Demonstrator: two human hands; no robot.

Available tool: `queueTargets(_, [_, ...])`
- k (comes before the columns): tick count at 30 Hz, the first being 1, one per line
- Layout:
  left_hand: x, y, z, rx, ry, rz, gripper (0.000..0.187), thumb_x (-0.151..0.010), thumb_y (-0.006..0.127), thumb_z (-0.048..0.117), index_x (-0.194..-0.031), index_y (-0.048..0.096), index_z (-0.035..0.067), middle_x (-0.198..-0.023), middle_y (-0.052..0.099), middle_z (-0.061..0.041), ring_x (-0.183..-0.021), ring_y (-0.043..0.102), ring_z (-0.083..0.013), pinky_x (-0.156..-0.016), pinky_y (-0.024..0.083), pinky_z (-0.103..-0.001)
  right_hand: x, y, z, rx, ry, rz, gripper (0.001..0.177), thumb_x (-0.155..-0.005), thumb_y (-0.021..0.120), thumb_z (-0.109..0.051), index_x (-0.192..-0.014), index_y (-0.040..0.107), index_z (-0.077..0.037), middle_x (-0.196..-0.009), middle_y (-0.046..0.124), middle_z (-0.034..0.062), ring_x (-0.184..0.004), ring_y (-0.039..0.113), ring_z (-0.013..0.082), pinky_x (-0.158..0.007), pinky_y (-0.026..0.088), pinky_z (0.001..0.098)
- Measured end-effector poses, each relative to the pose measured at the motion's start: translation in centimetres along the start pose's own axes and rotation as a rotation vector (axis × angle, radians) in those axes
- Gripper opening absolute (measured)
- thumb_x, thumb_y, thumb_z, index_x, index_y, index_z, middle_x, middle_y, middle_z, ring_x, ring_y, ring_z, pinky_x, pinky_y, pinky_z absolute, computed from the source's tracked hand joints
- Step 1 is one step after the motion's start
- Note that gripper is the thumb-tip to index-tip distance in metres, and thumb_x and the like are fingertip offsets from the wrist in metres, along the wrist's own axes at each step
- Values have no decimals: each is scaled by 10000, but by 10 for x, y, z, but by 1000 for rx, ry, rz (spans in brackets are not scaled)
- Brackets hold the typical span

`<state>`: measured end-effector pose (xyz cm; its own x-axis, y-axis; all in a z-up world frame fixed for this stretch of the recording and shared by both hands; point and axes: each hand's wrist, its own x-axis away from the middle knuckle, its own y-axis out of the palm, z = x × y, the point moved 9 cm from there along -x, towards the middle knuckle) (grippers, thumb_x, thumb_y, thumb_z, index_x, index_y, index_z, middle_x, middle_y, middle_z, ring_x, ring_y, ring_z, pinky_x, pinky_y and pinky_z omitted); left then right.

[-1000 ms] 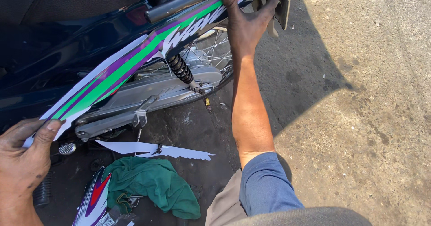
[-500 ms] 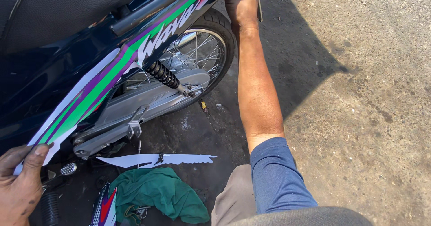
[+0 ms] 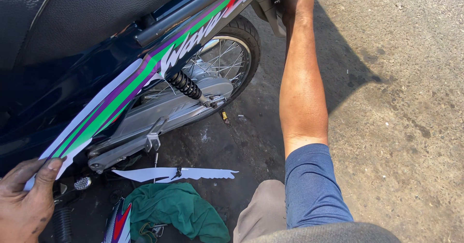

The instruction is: The person removes a colorful sticker from its plastic packaging and backing paper. They then apply the sticker to the side panel of a blue motorcycle, smoothing it down with their hands. The person also handles a smaller sticker and a green cloth during the process.

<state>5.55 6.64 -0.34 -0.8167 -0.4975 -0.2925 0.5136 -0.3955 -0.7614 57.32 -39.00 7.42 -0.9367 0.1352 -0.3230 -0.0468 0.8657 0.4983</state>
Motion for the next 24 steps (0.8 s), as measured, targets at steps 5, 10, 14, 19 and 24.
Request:
queueTargets(5, [-3,0,-10,43,56,29,285,-1172,714,143,-1295,756,-110,-1201,705,-261,-1177,662,-408,-931,510,-500,37,20,-9,272,-356,159,128,-847,666,-155,-944,631,-78,-814,616,44,-780,556,183,-715,486,376])
queueTargets(10, [6,-11,8,129,-5,67,222,-1157,758,118,-1224,765,-93,-1186,707,-212,-1127,670,-305,-729,490,-371,138,69,9,160,-125,129,1178,-731,684,-700,-1605,223,-59,-1655,330,270,-1546,350,406,-1207,431,541])
queueTargets(14, [7,-18,31,154,92,68,198,-1128,758,87,-1191,765,-100,-1146,723,-242,-1125,695,-348,-921,535,-435,185,87,36,205,-11,148,1169,-695,714,-665,-1601,221,-113,-1620,375,253,-1450,488,433,-1132,511,526])
queueTargets(19, [8,-27,46,164,102,90,189,-1109,778,82,-1147,775,-103,-1109,736,-227,-1030,697,-302,-826,519,-388,234,116,54,214,149,132,1339,-591,681,-723,-1633,155,-67,-1623,378,214,-1499,416,347,-1194,371,536])
queueTargets(24, [7,-31,55,183,127,71,163,-1051,785,105,-1092,790,-52,-1065,754,-178,-1023,715,-283,-833,540,-390,266,140,53,238,189,30,1396,-567,674,-765,-1635,103,-71,-1645,349,251,-1502,416,350,-1200,368,522])
